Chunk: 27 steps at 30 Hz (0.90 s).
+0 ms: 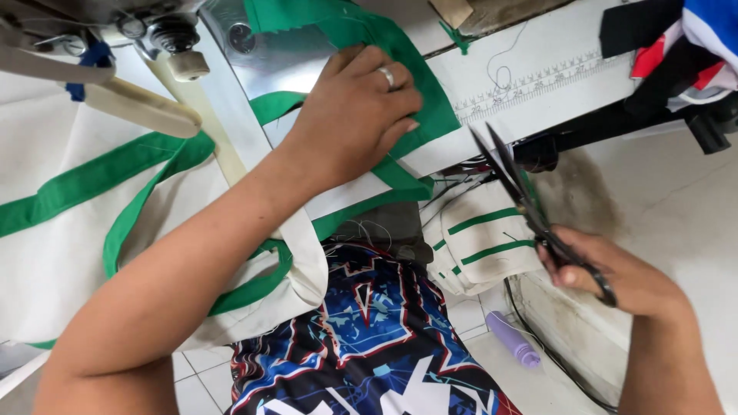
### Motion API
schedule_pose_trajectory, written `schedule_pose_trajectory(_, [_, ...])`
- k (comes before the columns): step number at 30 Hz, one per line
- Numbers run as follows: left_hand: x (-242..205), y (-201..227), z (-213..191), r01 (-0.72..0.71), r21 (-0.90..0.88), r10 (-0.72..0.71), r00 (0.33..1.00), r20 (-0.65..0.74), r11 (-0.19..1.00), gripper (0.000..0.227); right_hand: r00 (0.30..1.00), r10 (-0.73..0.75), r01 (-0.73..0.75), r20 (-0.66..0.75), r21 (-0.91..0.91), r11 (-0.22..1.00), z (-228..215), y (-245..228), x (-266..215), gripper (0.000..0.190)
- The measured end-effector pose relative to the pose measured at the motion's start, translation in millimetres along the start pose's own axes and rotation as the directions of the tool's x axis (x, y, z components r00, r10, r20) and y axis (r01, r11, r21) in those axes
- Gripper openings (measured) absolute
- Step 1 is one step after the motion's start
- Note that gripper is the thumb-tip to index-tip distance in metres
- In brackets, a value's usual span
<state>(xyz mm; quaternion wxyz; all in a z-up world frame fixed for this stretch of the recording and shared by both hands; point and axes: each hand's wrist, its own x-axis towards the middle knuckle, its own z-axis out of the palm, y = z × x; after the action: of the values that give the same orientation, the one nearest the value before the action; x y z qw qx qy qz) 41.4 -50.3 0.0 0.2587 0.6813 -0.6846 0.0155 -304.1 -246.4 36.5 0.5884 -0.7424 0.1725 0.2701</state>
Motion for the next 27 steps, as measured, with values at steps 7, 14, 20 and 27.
schedule_pose_trajectory(7, [-2,8,-1,0.197,0.033,-0.199,0.978,0.070,0.980,0.069,0.968,0.184,-0.205,-0.168,-0.121,0.971,41,-15,34,0.049])
schedule_pose_trajectory(14, [-3,9,-5,0.298,0.026,-0.299,0.946,0.126,0.954,0.081,0.947,0.218,-0.254,-0.235,-0.133,0.958,52,-15,42,0.057])
schedule_pose_trajectory(20, [-4,9,-3,0.292,0.012,-0.292,0.950,0.113,0.956,0.081,0.914,0.283,-0.326,-0.291,-0.108,0.939,64,-18,40,0.050])
schedule_pose_trajectory(27, [-5,12,-6,0.309,0.014,-0.308,0.944,0.115,0.951,0.086,0.893,0.380,-0.391,-0.241,0.000,0.920,64,-23,27,0.059])
